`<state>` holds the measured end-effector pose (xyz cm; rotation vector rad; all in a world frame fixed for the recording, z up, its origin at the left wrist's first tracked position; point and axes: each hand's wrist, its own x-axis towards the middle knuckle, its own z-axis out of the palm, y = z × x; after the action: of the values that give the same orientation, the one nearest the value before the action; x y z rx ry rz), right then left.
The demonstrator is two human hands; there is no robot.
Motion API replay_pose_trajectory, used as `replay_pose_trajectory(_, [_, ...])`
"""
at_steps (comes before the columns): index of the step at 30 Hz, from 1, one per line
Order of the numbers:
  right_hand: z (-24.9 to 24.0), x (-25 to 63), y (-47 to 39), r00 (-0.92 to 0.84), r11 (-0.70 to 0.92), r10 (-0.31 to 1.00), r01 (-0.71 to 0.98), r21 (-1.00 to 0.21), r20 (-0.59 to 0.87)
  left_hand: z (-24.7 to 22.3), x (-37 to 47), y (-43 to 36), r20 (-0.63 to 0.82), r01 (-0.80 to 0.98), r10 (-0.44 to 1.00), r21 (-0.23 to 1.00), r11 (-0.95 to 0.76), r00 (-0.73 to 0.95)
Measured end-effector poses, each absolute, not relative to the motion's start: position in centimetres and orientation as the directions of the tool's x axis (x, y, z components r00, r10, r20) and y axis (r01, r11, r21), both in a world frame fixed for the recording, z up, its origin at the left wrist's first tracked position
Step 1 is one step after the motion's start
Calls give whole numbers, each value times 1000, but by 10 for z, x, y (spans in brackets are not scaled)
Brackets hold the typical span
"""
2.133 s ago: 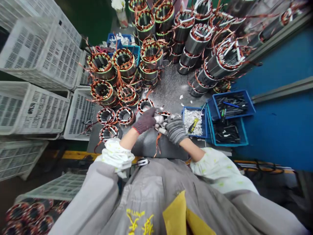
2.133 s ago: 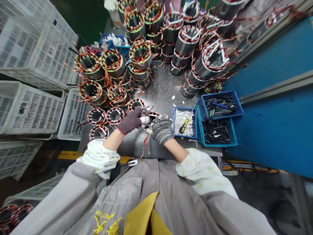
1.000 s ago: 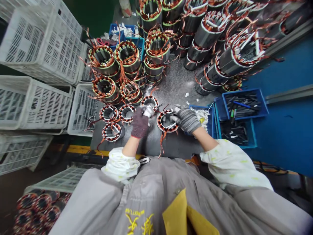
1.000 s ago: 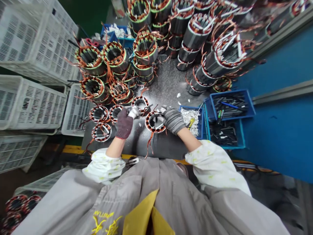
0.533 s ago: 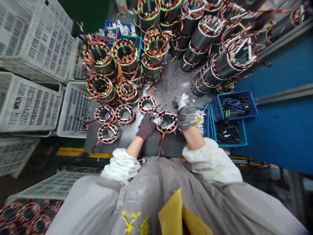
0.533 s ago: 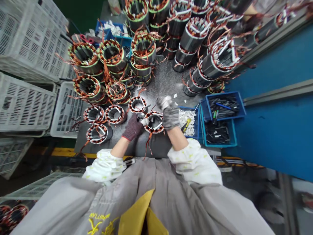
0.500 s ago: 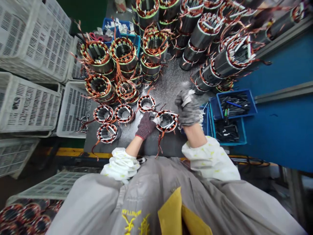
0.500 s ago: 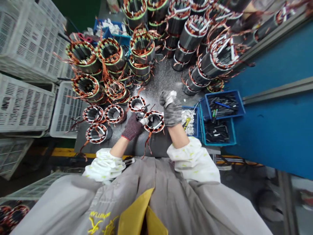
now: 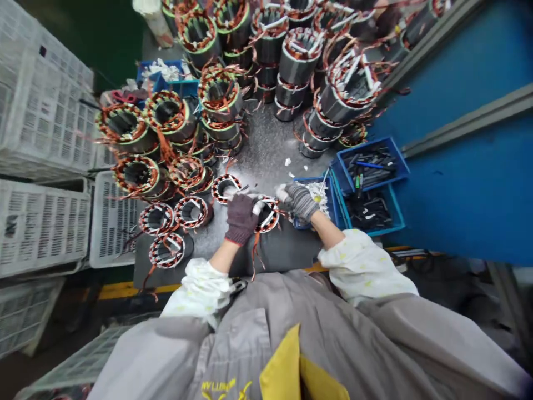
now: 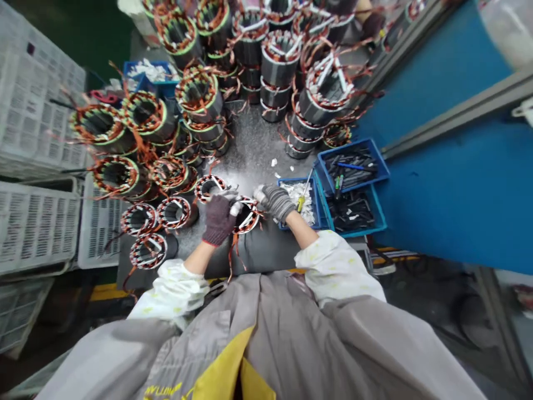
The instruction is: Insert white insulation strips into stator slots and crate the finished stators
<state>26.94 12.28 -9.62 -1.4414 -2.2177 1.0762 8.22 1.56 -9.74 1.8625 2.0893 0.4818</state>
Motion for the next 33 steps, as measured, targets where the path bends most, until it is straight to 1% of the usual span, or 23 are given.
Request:
replay_pose_trajectory(2, [-92, 282, 112, -527, 321, 817, 752, -576, -234, -97, 73, 3, 55, 900, 984, 416, 132, -169])
replay_pose_trajectory(3, [-91, 286, 107, -545, 351, 796, 770, -533, -262, -94, 70, 0, 87, 901, 978, 412, 137, -189])
replay_pose_trajectory(4, [-92, 290, 101, -548, 362, 792, 777, -515, -269, -91, 68, -1, 119, 905, 973, 404, 135, -198])
replay_pose_trajectory(6, [-99, 302, 92, -503, 318, 832, 778, -542, -234, -79, 69, 6, 178, 921, 971, 380, 81, -159])
replay_pose_trajectory(8, [-107, 328, 84, -382, 219, 897, 822, -526, -224, -65, 81, 21, 205, 936, 977, 351, -13, -64])
replay_pose_trajectory(10, [-114, 373, 78, -199, 75, 950, 894, -442, -240, -55, 99, 39, 150, 940, 987, 323, -106, 60])
replay_pose_trajectory(13, [-118, 457, 78, 52, -118, 969, 955, -272, -240, -54, 122, 61, -88, 935, 970, 300, -190, 225])
replay_pose_trajectory(14, [-119, 481, 82, 102, -157, 961, 967, -203, -257, -57, 127, 66, -151, 929, 954, 307, -205, 261])
replay_pose_trajectory(15, [-120, 501, 87, 137, -182, 949, 974, -138, -283, -61, 130, 67, -177, 922, 942, 321, -217, 284])
replay_pose_trajectory(16, [-120, 515, 93, 150, -185, 937, 979, -84, -316, -65, 132, 67, -166, 914, 940, 336, -229, 297])
replay_pose_trajectory(18, [-121, 525, 105, 129, -146, 910, 989, -14, -393, -71, 135, 63, -74, 898, 952, 360, -252, 297])
replay_pose_trajectory(20, [-120, 521, 116, 104, -108, 884, 994, 17, -457, -71, 136, 58, 5, 897, 960, 355, -263, 279])
replay_pose_trajectory(21, [-119, 517, 120, 107, -110, 875, 994, 21, -472, -70, 135, 55, 21, 903, 963, 344, -258, 267])
replay_pose_trajectory(24, [-110, 513, 123, 138, -162, 867, 987, -9, -478, -63, 124, 49, 41, 927, 979, 318, -201, 198])
replay_pose_trajectory(25, [-107, 515, 121, 137, -174, 870, 984, -34, -475, -61, 117, 46, 51, 930, 985, 324, -172, 164])
replay_pose_trajectory(26, [-103, 517, 117, 135, -202, 875, 974, -98, -464, -60, 109, 42, 62, 930, 990, 338, -144, 131])
replay_pose_trajectory(28, [-99, 517, 106, 111, -266, 892, 913, -310, -439, -62, 94, 32, 59, 920, 996, 383, -90, 73])
replay_pose_trajectory(30, [-99, 503, 95, 39, -283, 913, 777, -563, -406, -67, 83, 21, 37, 904, 999, 425, -31, 16])
replay_pose_trajectory(31, [-101, 488, 90, -14, -260, 926, 699, -666, -377, -70, 81, 16, 33, 899, 999, 437, 3, -19])
replay_pose_trajectory(33, [-103, 448, 82, -126, -169, 948, 579, -798, -292, -75, 81, 11, 46, 896, 994, 440, 69, -99])
